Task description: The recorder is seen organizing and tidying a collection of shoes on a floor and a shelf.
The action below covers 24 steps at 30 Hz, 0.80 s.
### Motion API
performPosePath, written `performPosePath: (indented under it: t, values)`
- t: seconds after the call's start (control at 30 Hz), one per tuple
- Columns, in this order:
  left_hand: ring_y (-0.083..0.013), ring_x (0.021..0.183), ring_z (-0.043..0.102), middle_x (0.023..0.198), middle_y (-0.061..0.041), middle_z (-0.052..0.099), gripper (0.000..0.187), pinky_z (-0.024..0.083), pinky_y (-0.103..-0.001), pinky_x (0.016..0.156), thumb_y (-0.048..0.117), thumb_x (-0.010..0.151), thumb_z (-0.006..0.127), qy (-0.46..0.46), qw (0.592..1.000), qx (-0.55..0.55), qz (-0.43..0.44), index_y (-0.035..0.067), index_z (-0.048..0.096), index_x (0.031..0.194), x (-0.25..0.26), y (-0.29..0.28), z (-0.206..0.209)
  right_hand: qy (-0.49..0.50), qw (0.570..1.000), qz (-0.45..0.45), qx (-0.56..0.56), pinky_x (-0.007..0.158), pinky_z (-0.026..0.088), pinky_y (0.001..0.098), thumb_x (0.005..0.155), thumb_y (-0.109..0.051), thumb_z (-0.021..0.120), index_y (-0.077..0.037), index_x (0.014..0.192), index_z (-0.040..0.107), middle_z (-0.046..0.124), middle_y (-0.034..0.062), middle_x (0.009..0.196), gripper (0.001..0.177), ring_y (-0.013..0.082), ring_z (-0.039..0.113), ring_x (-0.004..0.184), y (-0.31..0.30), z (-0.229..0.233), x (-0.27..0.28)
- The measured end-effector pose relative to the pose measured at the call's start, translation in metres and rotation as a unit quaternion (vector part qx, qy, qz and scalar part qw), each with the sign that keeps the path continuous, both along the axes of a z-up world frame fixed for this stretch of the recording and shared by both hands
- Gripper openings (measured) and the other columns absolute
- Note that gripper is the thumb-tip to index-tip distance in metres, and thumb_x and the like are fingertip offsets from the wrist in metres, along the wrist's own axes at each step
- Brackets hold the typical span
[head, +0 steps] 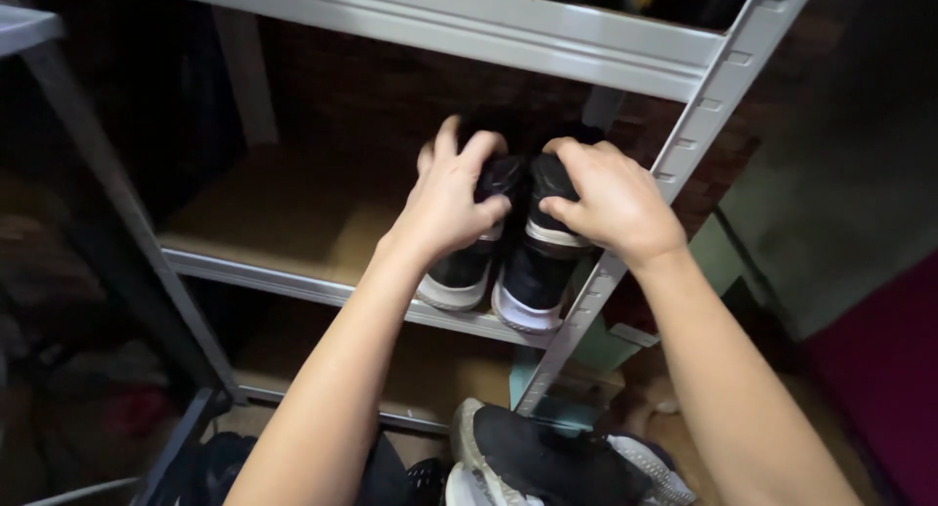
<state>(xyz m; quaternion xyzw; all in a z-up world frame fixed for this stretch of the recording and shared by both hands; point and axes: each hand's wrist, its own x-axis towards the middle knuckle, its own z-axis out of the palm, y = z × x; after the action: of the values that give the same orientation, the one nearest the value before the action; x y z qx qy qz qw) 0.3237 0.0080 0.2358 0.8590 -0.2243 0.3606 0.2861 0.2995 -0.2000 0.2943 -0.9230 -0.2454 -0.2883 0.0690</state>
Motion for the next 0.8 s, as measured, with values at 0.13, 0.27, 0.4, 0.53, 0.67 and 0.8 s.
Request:
performPosePath:
  t: [0.13,0.27,0.4,0.53,0.67,0.8]
  values:
    - [-0.0571,0.127,0.044,0.152,-0.039,0.025,0.109,0.046,-0.053,0.101,0.027,0.059,0.091,0.096,0.993,-0.072,-0.012,0.017,0.031,0.149,-0.017,-0.001,-0.004,0.006,1.0,0.025,-0.004,0.091,0.051,0.0466,0.07,-0.028,0.082,-0.008,0.134,0.058,0.069,0.0152,0.109,0.071,0.036,0.06,0.112,-0.007,-0.002,-0.007]
    - [-0.0522,0.114,0.063,0.135,-0.031,0.054,0.111,0.055,-0.053,0.094,0.034,0.066,0.088,0.12,0.983,-0.137,0.034,0.017,0.023,0.154,-0.019,-0.013,-0.007,-0.009,1.0,0.016,0.006,0.096,0.049,0.0465,0.071,-0.03,0.084,-0.009,0.135,0.057,0.066,0.0136,0.121,0.073,0.0338,0.057,0.12,-0.007,-0.006,-0.009]
    - [-0.0541,0.108,0.064,0.133,-0.031,0.054,0.111,0.055,-0.055,0.089,0.032,0.066,0.09,0.13,0.982,-0.123,0.059,0.019,0.022,0.154,-0.026,-0.016,-0.001,-0.02,1.0,0.018,0.005,0.096,0.049,0.0476,0.071,-0.028,0.084,-0.009,0.135,0.058,0.064,0.0131,0.125,0.072,0.0334,0.055,0.125,-0.01,-0.011,-0.011]
    - [-0.0549,0.107,0.063,0.141,-0.031,0.048,0.115,0.055,-0.055,0.089,0.026,0.067,0.087,0.134,0.983,-0.112,0.055,0.023,0.016,0.157,-0.032,-0.013,-0.008,-0.075,0.996,0.05,0.008,0.098,0.049,0.0464,0.072,-0.022,0.083,-0.007,0.136,0.058,0.061,0.013,0.135,0.071,0.0336,0.052,0.131,-0.012,-0.019,-0.022]
    - [-0.0581,0.111,0.06,0.154,-0.038,0.03,0.124,0.055,-0.055,0.091,0.022,0.067,0.089,0.091,0.989,-0.109,0.051,0.023,0.006,0.159,-0.041,-0.012,-0.018,-0.109,0.99,0.076,0.044,0.097,0.051,0.0437,0.076,-0.018,0.081,-0.006,0.138,0.059,0.059,0.012,0.143,0.066,0.0338,0.052,0.135,-0.011,-0.026,-0.044]
    - [-0.0595,0.116,0.056,0.156,-0.043,0.02,0.127,0.054,-0.054,0.092,0.022,0.066,0.091,0.104,0.985,-0.127,0.046,0.02,0.004,0.159,-0.075,-0.013,-0.041,-0.095,0.988,0.111,0.048,0.1,0.052,0.0433,0.083,-0.018,0.079,-0.006,0.138,0.061,0.061,0.0109,0.143,0.059,0.034,0.053,0.135,-0.011,-0.045,-0.079]
